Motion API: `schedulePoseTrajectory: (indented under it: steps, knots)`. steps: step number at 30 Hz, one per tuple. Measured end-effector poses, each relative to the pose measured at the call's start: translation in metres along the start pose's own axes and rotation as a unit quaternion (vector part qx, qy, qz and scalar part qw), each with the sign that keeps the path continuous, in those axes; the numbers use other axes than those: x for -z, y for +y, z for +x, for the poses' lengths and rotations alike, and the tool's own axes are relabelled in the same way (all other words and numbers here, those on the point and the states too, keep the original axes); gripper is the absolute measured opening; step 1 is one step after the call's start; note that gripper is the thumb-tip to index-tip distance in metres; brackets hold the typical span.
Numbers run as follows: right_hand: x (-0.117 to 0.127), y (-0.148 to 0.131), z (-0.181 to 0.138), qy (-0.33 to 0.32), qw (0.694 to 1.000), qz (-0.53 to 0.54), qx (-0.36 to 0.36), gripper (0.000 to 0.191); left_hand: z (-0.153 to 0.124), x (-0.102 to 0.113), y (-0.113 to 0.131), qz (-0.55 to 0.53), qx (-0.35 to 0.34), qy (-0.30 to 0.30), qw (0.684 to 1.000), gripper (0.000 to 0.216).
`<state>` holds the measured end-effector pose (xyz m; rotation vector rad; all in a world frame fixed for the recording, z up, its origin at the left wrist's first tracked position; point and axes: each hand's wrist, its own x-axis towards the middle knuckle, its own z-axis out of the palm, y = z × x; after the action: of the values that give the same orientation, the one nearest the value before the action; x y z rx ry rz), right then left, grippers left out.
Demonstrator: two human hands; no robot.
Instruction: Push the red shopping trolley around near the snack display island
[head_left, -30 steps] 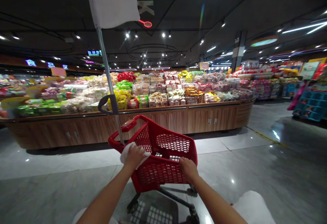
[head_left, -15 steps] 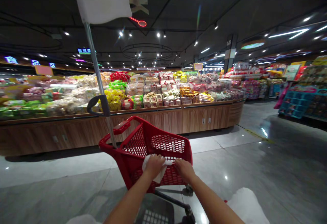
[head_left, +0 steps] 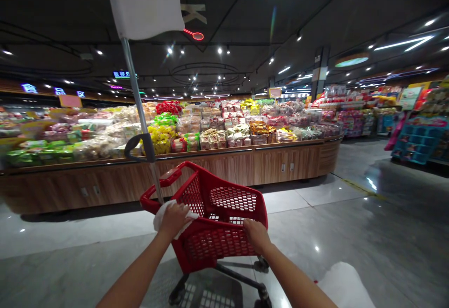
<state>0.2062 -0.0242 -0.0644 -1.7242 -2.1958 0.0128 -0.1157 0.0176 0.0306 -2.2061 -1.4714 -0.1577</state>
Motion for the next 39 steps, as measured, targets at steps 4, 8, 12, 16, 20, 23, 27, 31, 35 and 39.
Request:
schedulePoseTrajectory:
  steps: [4,8,12,16,20,23,27,31,35,39]
  knots:
    - [-0.003,-0.003,0.001,-0.003,1.000,-0.007,-0.007,0.031,0.019,-0.010,0.076,-0.062,-0.044,-0.072,0.994,0.032]
    - [-0.002,-0.003,0.000,-0.010,1.000,-0.020,-0.001,0.028,0.034,-0.019,0.144,-0.090,-0.059,-0.094,0.990,0.036]
    - [0.002,0.001,-0.003,-0.015,1.000,-0.010,-0.001,0.028,0.033,-0.020,0.155,-0.105,-0.068,-0.073,0.989,0.041]
    - [0.008,0.003,-0.006,-0.024,1.000,0.019,0.003,0.027,0.021,-0.013,0.107,-0.092,-0.087,-0.046,0.991,0.038]
    - [0.011,0.002,-0.005,-0.020,1.000,0.018,-0.006,0.029,0.006,-0.001,0.025,-0.019,-0.059,0.003,0.998,0.040]
    - [0.011,-0.002,-0.004,-0.017,1.000,0.004,-0.006,0.028,0.000,0.005,-0.011,0.010,-0.040,0.007,0.999,0.037]
    - [0.007,-0.006,-0.004,-0.009,1.000,-0.011,0.002,0.027,0.006,-0.001,0.030,-0.028,-0.008,-0.040,0.999,0.038]
    - [0.003,-0.005,-0.003,-0.008,1.000,-0.011,0.009,0.028,0.020,-0.011,0.129,-0.092,-0.010,-0.064,0.994,0.040]
    - [0.000,0.000,-0.002,-0.007,1.000,0.004,0.008,0.025,0.029,-0.016,0.190,-0.121,-0.023,-0.069,0.990,0.033]
    - [0.002,0.007,0.000,-0.020,0.999,0.015,0.026,0.026,0.029,-0.019,0.165,-0.108,-0.104,-0.066,0.986,0.020]
